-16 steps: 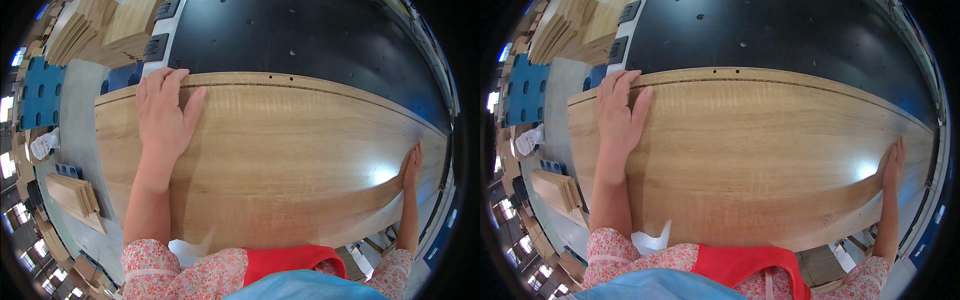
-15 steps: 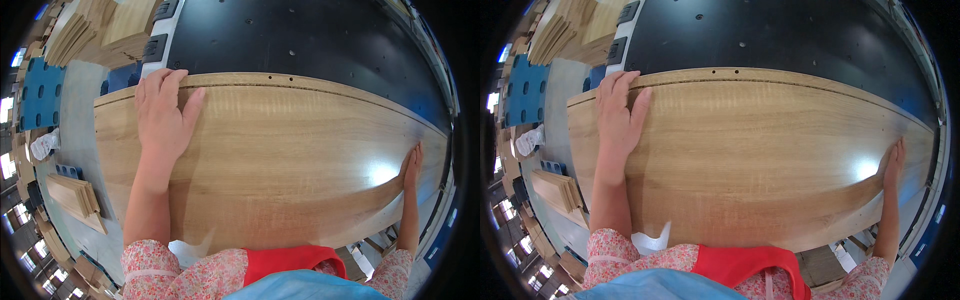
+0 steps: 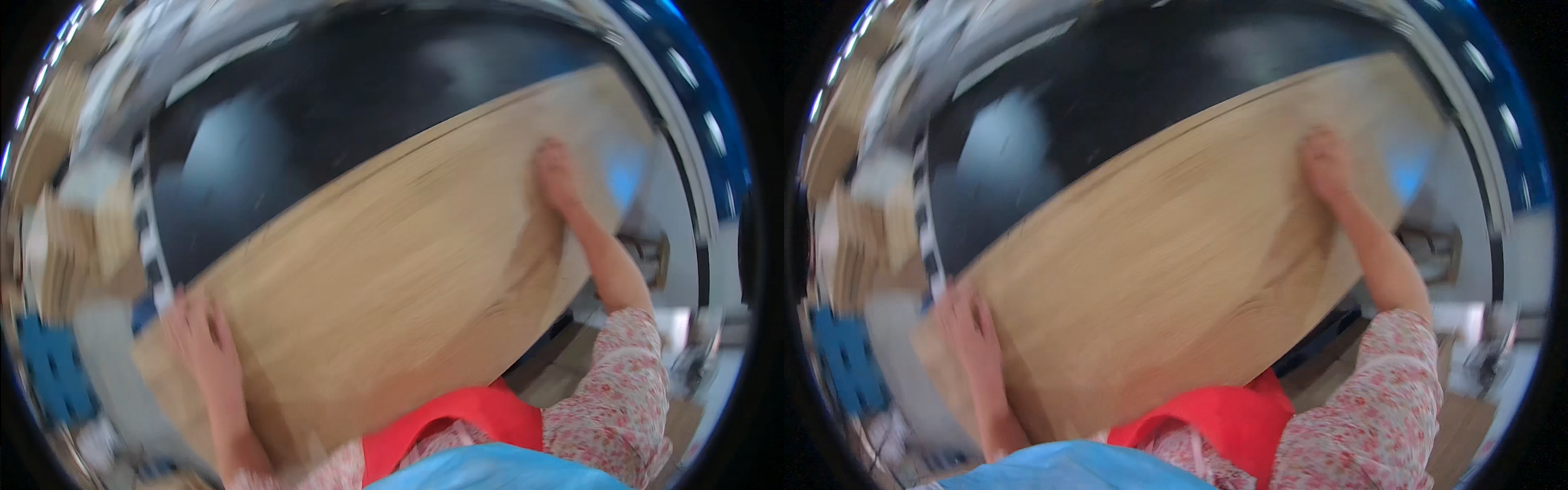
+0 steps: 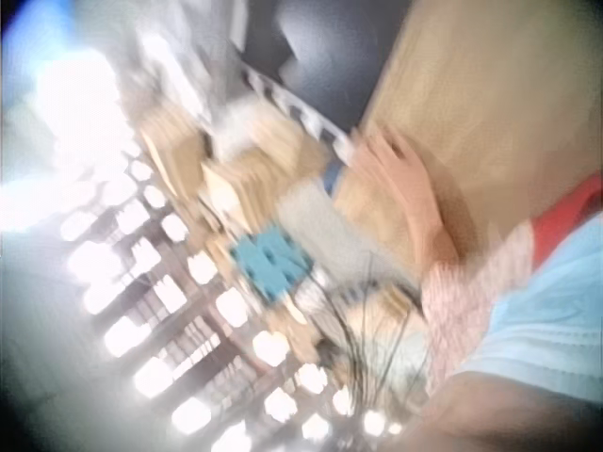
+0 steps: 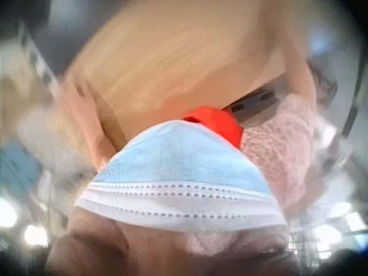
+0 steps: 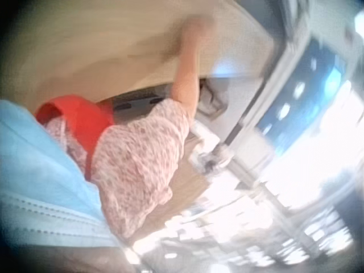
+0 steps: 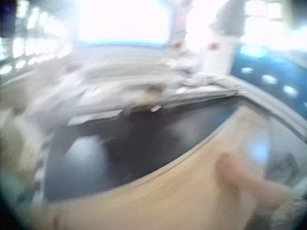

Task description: The person carries wooden boards one by one from a stack and places them onto a machine table, aligning them against the guide.

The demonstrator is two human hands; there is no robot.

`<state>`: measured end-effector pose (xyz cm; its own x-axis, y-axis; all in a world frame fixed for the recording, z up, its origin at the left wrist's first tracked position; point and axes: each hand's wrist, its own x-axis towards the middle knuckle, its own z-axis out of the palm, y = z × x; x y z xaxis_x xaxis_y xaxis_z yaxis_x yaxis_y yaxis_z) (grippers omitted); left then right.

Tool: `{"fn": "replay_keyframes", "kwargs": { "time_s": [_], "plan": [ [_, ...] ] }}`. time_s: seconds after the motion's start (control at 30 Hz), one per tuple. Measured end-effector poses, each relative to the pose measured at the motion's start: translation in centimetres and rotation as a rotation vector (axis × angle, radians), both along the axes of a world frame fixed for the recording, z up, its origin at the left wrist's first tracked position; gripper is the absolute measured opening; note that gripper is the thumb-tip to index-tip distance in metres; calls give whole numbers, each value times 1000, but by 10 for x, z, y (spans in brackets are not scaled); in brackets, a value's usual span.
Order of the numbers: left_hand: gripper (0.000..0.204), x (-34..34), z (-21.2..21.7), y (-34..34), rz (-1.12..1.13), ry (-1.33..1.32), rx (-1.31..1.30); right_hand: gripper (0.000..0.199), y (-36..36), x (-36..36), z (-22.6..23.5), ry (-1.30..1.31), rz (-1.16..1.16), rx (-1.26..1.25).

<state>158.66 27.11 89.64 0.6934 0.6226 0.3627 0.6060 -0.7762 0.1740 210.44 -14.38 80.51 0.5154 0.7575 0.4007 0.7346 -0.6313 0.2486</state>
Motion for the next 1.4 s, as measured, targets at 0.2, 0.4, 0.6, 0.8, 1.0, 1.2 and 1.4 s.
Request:
{"fn": "replay_keyframes", "kwargs": {
  "time_s": [0.2,0.4,0.6,0.8,1.0,1.2,1.4],
  "plan": [
    [69,-21,35,-158,-230,520,-192,50,-52,-85,84,318,-649,17],
    [71,48,15,-179,10,440,-164,55,-72,-32,85,399,-577,125],
    [67,130,3,-198,7,326,-179,55,-94,64,88,499,-346,118],
    [62,261,-3,-286,71,279,-17,47,-147,193,85,506,-36,173],
    [59,387,-2,-306,64,321,22,47,-164,289,79,363,-536,212],
    [60,507,8,-320,70,316,-40,48,-186,391,94,438,-619,188],
    [61,606,3,-328,21,266,-9,48,-206,495,88,460,-607,207]
  ]
}}
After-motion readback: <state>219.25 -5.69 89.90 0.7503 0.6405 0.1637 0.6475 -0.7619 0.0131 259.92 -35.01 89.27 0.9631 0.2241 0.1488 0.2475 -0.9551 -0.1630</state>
